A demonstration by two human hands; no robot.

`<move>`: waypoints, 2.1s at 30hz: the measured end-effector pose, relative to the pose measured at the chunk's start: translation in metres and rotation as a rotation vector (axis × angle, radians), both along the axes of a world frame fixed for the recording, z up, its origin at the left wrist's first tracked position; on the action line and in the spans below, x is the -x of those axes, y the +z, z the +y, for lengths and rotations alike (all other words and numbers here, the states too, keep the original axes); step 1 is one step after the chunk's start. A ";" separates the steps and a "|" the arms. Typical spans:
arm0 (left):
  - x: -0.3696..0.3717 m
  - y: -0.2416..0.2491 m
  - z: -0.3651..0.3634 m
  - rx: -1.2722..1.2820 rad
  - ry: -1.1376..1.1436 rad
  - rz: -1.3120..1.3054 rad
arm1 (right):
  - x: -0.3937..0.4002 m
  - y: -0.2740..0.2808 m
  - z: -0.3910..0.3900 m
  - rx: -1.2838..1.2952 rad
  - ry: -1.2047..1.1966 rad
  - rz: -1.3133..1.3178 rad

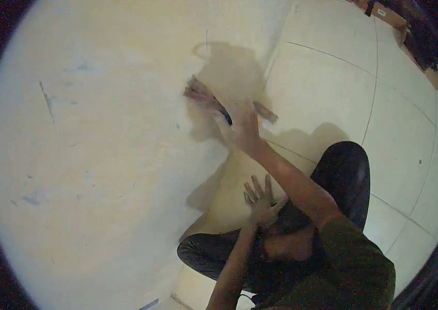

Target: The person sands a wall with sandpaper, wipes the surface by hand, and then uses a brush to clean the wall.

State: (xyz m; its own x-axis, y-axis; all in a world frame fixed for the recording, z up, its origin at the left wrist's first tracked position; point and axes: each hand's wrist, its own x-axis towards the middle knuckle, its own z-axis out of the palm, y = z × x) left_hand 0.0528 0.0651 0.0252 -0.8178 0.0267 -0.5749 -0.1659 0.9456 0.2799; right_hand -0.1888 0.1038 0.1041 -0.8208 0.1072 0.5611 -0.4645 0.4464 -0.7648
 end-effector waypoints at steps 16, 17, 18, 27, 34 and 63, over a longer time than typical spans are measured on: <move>-0.003 -0.016 -0.007 0.009 -0.038 0.051 | 0.003 0.006 0.002 0.119 0.141 -0.026; -0.004 -0.016 -0.002 0.027 -0.044 0.098 | 0.005 0.015 0.003 0.059 0.163 -0.064; -0.005 -0.012 -0.001 0.048 -0.058 0.143 | 0.003 0.008 -0.001 0.105 0.156 -0.054; -0.010 0.152 -0.098 0.235 -0.322 0.444 | -0.002 0.021 0.015 0.078 0.223 -0.054; 0.000 0.378 -0.142 0.713 -0.184 1.271 | 0.008 0.014 0.002 0.089 0.205 -0.026; -0.012 0.415 -0.199 1.409 -0.361 1.417 | 0.003 -0.011 0.008 0.260 0.160 0.010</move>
